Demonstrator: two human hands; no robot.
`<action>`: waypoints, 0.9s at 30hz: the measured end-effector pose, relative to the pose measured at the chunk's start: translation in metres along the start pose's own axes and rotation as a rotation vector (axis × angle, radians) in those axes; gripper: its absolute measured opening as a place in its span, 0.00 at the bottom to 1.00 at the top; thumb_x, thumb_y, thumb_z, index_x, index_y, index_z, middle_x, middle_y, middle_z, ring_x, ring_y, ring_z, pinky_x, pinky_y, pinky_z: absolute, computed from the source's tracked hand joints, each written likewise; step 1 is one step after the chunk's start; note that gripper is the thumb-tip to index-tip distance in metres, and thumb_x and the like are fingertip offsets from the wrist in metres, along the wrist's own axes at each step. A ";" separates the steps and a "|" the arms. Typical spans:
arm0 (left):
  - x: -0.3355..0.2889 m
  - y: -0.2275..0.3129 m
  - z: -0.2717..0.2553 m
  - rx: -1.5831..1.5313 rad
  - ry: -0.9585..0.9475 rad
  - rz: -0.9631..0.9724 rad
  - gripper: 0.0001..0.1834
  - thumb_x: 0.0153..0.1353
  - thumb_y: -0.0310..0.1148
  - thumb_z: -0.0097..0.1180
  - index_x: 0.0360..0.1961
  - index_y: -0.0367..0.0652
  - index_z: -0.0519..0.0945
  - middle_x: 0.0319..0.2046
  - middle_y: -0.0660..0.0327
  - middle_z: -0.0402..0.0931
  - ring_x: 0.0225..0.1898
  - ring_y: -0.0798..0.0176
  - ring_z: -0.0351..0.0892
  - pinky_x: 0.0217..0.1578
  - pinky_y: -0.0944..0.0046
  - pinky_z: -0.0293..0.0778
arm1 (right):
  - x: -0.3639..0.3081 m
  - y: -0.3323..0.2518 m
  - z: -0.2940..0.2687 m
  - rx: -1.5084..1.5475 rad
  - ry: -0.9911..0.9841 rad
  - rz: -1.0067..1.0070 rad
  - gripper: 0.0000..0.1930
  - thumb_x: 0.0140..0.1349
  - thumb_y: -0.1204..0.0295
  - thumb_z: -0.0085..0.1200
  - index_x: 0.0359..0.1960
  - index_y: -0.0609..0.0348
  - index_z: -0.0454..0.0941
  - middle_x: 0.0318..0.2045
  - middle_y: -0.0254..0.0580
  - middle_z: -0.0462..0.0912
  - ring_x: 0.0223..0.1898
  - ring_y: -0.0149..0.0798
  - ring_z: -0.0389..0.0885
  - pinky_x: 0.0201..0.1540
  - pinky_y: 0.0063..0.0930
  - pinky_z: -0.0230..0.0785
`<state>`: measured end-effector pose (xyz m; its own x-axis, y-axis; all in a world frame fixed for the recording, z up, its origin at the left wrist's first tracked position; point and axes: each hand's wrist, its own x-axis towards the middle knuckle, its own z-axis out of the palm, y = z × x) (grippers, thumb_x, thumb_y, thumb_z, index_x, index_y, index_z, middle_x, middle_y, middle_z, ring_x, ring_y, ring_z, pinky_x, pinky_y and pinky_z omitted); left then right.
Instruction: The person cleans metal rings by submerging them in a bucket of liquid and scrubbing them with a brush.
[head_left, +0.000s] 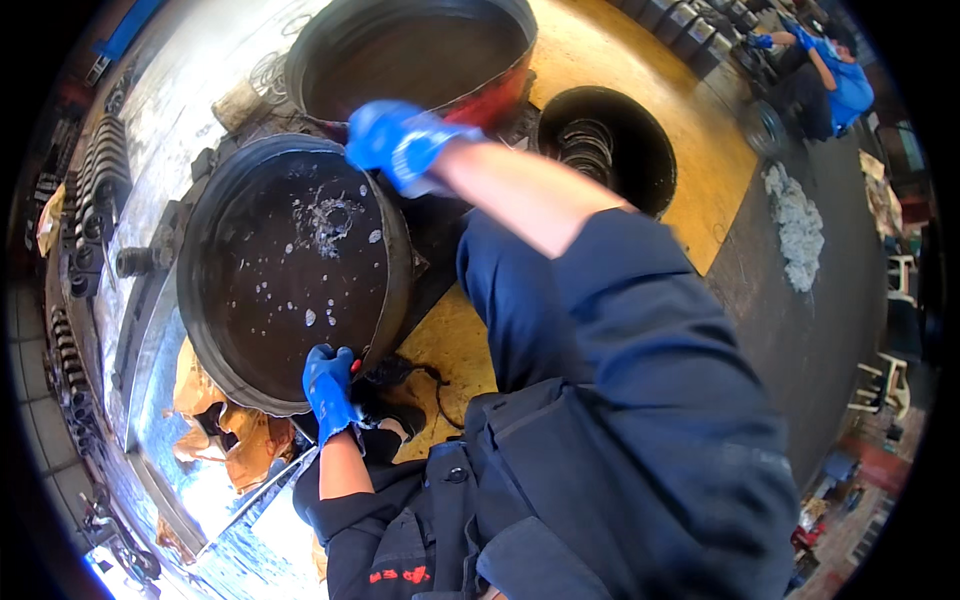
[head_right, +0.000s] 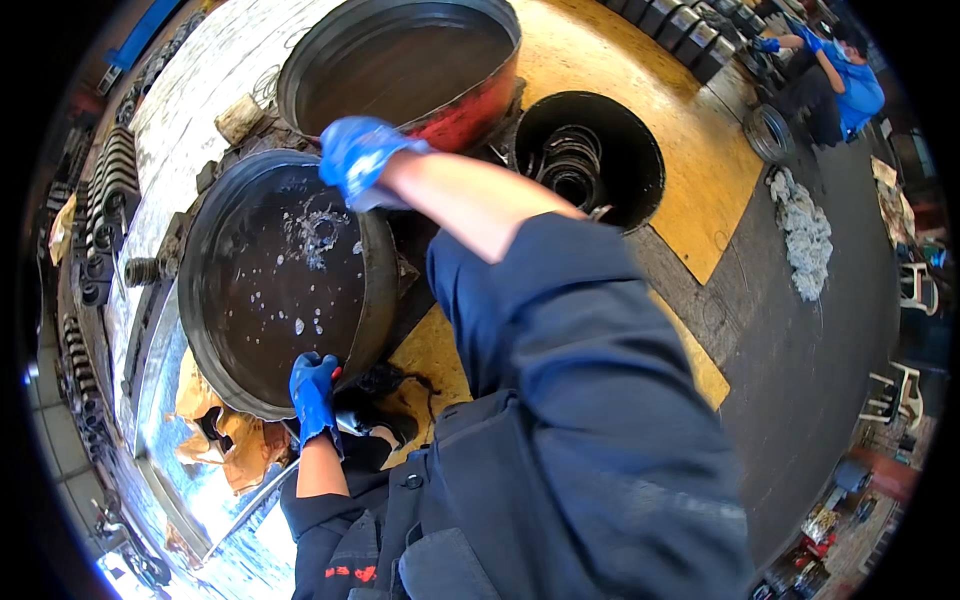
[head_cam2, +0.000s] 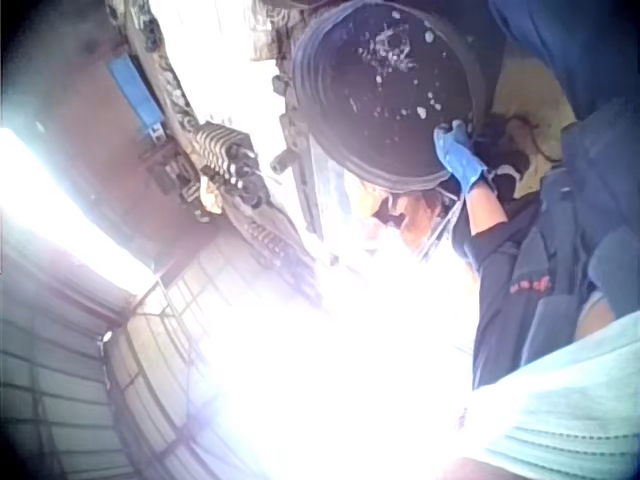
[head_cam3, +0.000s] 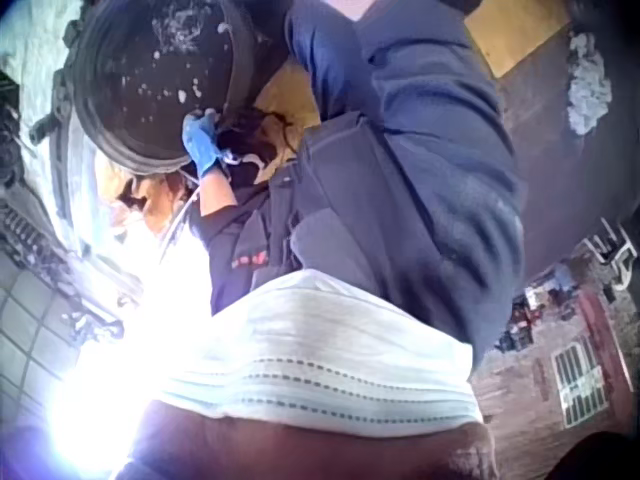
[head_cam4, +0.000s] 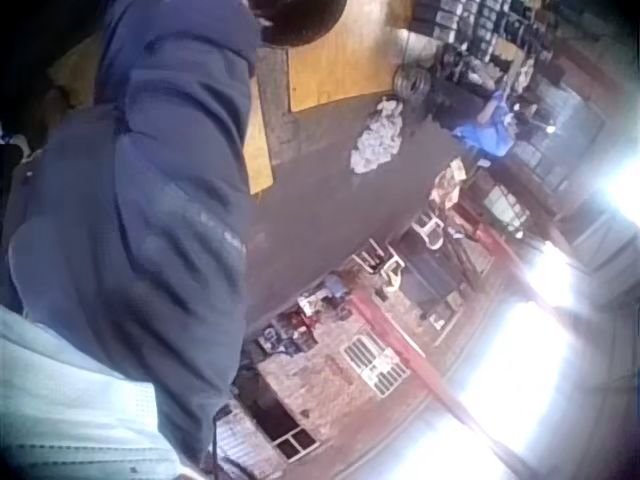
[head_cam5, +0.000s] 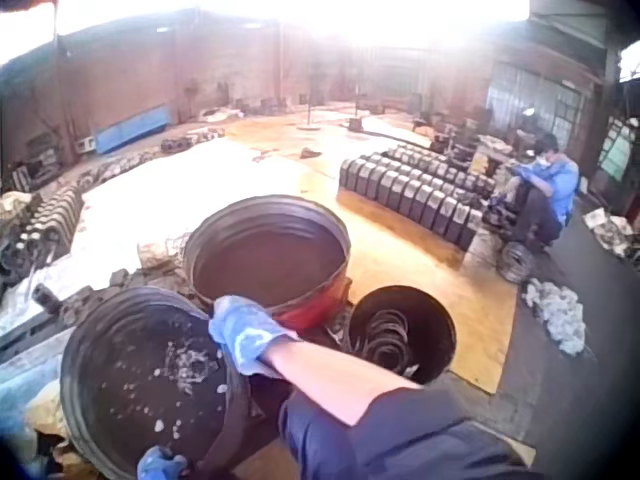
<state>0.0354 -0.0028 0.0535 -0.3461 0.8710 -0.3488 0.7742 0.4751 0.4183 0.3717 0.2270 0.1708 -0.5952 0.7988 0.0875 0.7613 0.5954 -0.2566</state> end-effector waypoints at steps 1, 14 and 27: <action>0.002 -0.003 0.003 -0.012 0.000 0.015 0.16 0.56 0.40 0.68 0.36 0.36 0.84 0.30 0.55 0.83 0.33 0.58 0.81 0.39 0.57 0.76 | -0.036 0.023 -0.020 0.200 0.060 0.107 0.12 0.60 0.63 0.63 0.37 0.59 0.86 0.35 0.53 0.85 0.37 0.53 0.84 0.42 0.42 0.76; 0.039 -0.040 0.025 -0.031 -0.126 0.061 0.20 0.58 0.39 0.72 0.42 0.33 0.82 0.33 0.58 0.82 0.35 0.62 0.78 0.40 0.59 0.76 | -0.357 0.162 -0.005 -0.096 -0.666 0.526 0.25 0.56 0.67 0.64 0.58 0.45 0.80 0.49 0.47 0.87 0.53 0.55 0.85 0.53 0.45 0.79; 0.044 -0.052 0.025 -0.076 -0.160 0.007 0.17 0.59 0.37 0.71 0.40 0.34 0.81 0.31 0.61 0.80 0.33 0.64 0.76 0.38 0.59 0.76 | -0.342 0.179 0.042 0.285 -0.747 1.083 0.16 0.68 0.62 0.52 0.49 0.51 0.88 0.47 0.46 0.89 0.49 0.48 0.87 0.55 0.40 0.77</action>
<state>-0.0063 0.0076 -0.0045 -0.2478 0.8461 -0.4719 0.7317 0.4827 0.4812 0.7005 0.0572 0.0542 0.2010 0.5607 -0.8033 0.9091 -0.4121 -0.0602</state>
